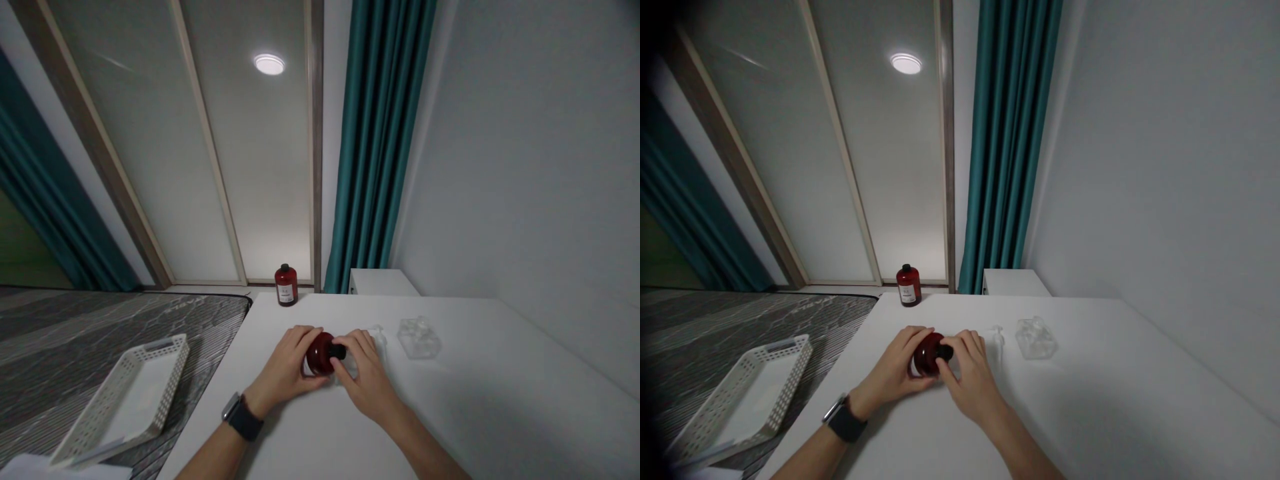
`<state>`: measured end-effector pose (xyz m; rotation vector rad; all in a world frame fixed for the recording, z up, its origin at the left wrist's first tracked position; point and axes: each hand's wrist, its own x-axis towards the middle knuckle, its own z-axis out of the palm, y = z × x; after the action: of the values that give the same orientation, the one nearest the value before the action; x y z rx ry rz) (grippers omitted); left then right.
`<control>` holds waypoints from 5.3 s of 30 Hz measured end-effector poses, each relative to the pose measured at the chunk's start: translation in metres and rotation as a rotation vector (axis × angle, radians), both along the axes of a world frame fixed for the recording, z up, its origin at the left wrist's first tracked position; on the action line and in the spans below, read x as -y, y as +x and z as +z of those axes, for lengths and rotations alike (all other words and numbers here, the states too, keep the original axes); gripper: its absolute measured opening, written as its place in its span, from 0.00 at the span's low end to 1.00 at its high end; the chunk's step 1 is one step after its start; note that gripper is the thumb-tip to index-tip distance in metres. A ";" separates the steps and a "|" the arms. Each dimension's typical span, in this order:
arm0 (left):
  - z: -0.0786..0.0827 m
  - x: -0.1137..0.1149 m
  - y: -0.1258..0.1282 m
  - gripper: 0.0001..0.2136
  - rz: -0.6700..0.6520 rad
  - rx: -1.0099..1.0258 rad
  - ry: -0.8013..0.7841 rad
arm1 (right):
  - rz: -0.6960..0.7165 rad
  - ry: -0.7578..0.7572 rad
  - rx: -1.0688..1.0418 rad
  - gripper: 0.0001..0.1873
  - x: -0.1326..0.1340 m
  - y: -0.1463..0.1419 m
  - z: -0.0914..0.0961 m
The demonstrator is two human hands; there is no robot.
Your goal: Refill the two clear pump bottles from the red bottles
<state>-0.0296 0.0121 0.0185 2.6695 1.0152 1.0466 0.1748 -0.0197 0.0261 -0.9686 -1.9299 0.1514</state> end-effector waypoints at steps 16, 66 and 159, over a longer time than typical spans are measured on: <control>-0.004 -0.004 -0.003 0.40 -0.004 0.032 -0.008 | 0.054 0.124 -0.107 0.17 -0.001 0.001 -0.002; -0.005 -0.010 0.001 0.33 0.018 0.189 -0.126 | -0.413 -0.332 0.125 0.26 0.008 0.128 -0.073; -0.015 0.008 0.021 0.34 0.029 0.775 -0.480 | 0.145 -0.691 -0.575 0.39 0.002 0.016 -0.023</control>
<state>-0.0082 0.0044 0.0031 1.6486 0.9565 1.4379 0.1912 -0.0214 0.0031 -1.0598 -1.4093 1.1128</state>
